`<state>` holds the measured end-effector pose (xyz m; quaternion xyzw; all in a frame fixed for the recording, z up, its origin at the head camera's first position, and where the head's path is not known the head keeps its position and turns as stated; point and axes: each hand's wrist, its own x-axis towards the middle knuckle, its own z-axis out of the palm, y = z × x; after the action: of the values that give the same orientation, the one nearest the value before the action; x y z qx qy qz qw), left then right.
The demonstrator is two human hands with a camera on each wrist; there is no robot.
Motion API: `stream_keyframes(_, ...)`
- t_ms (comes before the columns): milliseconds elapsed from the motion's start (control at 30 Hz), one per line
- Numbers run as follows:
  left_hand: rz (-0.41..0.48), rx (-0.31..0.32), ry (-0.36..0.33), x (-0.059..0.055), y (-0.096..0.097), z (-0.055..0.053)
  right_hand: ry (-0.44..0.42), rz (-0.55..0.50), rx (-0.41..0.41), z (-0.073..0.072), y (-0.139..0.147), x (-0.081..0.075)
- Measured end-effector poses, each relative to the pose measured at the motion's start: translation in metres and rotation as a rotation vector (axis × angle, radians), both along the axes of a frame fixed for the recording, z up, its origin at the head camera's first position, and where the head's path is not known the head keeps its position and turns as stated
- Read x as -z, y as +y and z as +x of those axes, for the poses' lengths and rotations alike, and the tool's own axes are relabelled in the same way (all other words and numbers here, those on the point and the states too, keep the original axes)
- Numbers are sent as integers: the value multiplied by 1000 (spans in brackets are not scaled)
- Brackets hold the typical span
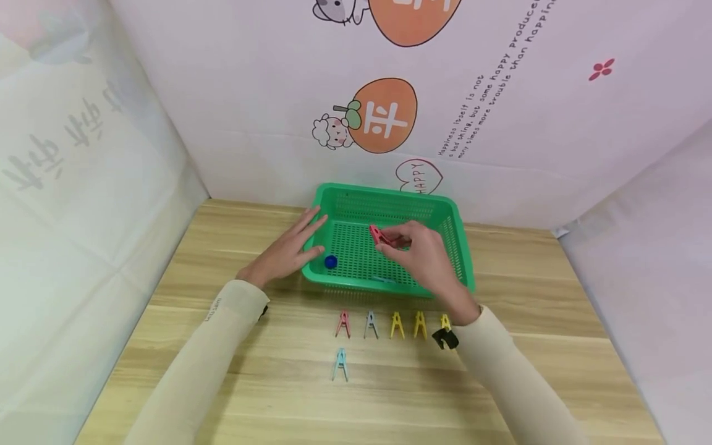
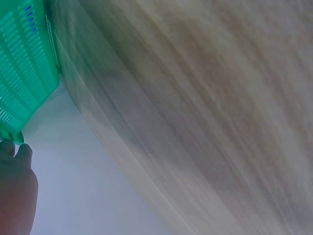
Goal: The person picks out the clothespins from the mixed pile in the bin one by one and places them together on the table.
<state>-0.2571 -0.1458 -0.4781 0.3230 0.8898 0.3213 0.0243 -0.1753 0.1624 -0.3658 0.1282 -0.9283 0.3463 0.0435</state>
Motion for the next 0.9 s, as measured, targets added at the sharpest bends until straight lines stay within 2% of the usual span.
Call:
stream_keyframes(167,2,1,1,1,1,-1,46,14,47,22,-1,12)
stream_keyframes(533,15,5,-11,6,1,-1,67,0,207,81,0,45)
stream_keyframes(700,15,4,-14,4,1,0,42,-19,242,108,0,61)
stream_keyframes(900,12,-1,-16,0,0,-1,30,-38,256,131,-2,77)
